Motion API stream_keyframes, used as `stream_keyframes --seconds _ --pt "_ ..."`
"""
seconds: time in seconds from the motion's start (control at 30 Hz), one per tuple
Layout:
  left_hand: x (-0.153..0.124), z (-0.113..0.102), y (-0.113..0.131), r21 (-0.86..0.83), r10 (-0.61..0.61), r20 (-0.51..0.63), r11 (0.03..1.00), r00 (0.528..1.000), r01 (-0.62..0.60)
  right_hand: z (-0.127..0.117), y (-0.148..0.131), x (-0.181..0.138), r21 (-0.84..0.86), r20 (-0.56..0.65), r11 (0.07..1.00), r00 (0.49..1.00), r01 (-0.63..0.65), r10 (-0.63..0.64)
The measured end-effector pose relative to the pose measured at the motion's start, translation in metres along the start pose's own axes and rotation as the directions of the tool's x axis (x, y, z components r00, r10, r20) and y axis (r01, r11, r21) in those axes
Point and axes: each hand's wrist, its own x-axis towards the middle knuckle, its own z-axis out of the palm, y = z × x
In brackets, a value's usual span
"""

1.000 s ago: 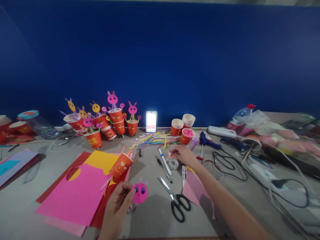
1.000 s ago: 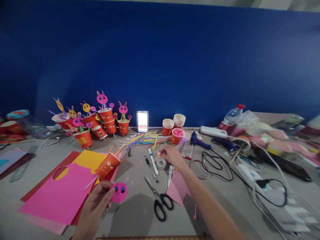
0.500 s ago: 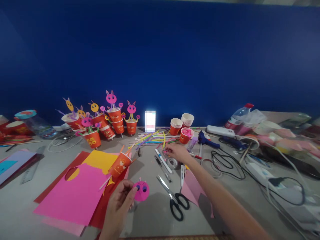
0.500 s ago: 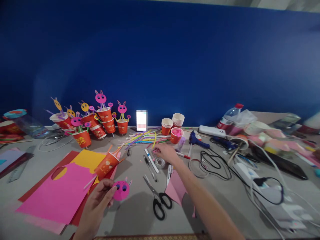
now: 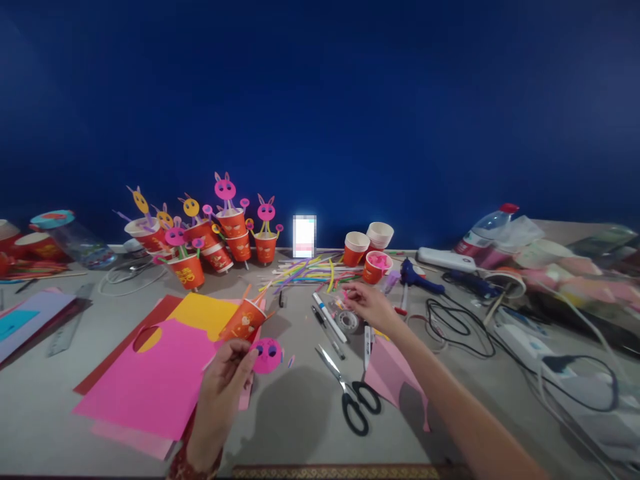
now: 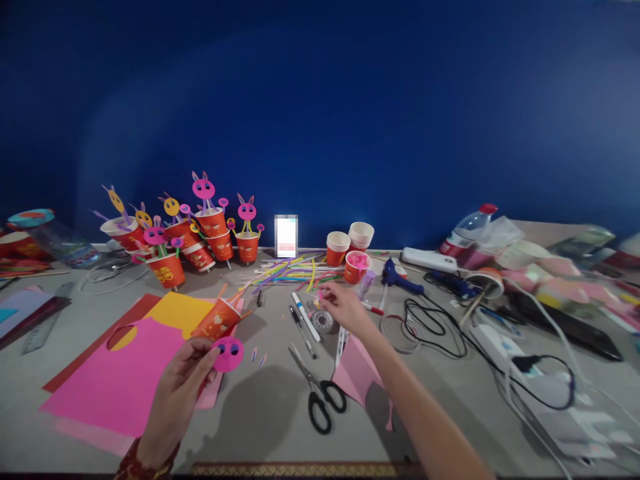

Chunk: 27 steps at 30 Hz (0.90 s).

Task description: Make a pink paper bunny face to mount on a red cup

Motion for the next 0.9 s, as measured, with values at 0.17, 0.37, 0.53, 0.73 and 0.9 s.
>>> stream_keyframes --seconds 0.17,0.37,0.53,0.73,0.9 --pt "0.003 0.01 -0.004 -0.018 0.012 0.019 1.0 1.0 -0.012 0.007 -0.008 -0.006 -0.001 -0.061 1.0 0.998 0.015 -0.015" --pt "-0.001 0.016 -0.002 -0.02 -0.026 0.023 0.999 0.999 0.026 0.007 -0.001 0.002 -0.132 -0.182 0.991 0.983 -0.021 -0.004" --pt "0.0 0.009 -0.004 -0.041 -0.025 -0.001 0.999 1.0 0.025 0.003 0.004 0.008 -0.302 -0.161 0.953 0.984 0.022 -0.074" --pt "0.0 0.003 -0.012 -0.054 -0.009 -0.013 0.998 1.0 0.008 0.015 -0.014 -0.008 -0.439 -0.238 0.896 0.97 -0.066 -0.045" --pt "-0.003 0.002 -0.009 -0.038 0.011 -0.005 0.999 1.0 -0.012 0.018 -0.029 -0.009 -0.513 -0.061 0.851 0.985 0.107 -0.161"
